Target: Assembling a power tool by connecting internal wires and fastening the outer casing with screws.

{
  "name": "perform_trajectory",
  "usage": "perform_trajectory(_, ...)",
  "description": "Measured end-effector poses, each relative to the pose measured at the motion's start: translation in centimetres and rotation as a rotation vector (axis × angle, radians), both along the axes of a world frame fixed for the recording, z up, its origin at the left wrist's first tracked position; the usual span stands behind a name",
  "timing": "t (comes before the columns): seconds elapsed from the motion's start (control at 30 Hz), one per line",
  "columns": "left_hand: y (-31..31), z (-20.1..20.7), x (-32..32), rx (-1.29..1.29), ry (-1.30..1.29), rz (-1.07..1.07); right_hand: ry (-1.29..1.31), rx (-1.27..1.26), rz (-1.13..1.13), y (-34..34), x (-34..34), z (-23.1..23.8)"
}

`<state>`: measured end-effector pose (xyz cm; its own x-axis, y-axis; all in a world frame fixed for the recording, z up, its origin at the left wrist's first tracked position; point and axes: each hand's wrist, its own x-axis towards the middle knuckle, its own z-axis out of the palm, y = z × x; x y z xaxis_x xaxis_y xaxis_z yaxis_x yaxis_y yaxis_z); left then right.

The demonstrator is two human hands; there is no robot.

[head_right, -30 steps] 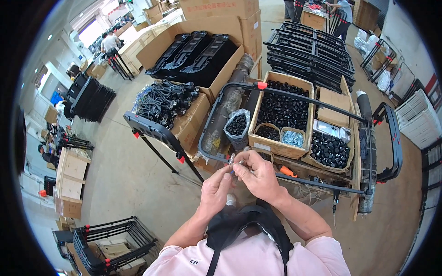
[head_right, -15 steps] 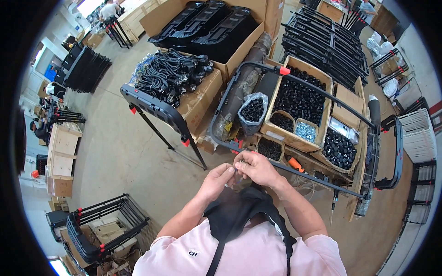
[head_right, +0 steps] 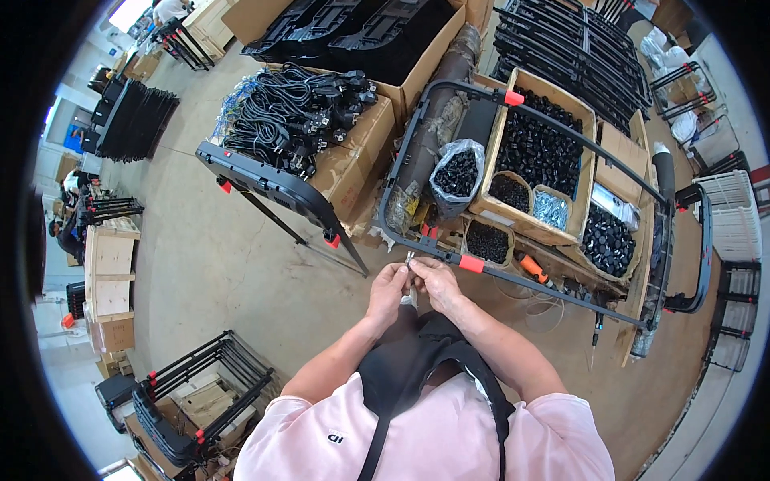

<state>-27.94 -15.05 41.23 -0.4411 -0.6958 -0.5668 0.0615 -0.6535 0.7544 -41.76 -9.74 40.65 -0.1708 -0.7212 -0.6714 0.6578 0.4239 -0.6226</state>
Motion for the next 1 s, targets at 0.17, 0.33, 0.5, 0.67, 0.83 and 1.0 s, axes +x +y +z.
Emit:
perform_trajectory(0.17,-1.4,-2.0,0.1,0.012,-0.047,-0.006,0.136,0.069,-0.015,-1.8,1.1,0.5)
perform_trajectory(0.33,-2.1,-3.1,0.6,0.036,-0.007,-0.001,0.208,0.040,-0.084,-2.4,2.2,0.5)
perform_trajectory(0.5,-2.7,-2.5,0.6,0.052,-0.045,0.016,0.309,0.019,-0.141,-2.4,3.0,-0.5)
perform_trajectory(0.67,-3.2,-2.0,0.3,0.025,-0.054,-0.010,0.329,-0.018,-0.208,-2.1,3.7,-1.5)
perform_trajectory(0.83,-3.4,-2.2,0.4,0.025,-0.026,-0.029,0.301,0.024,-0.267,-2.2,4.0,-0.4)
perform_trajectory(1.0,-3.6,-1.7,0.0,0.015,-0.069,-0.022,0.390,0.020,-0.262,-2.4,4.2,-0.4)
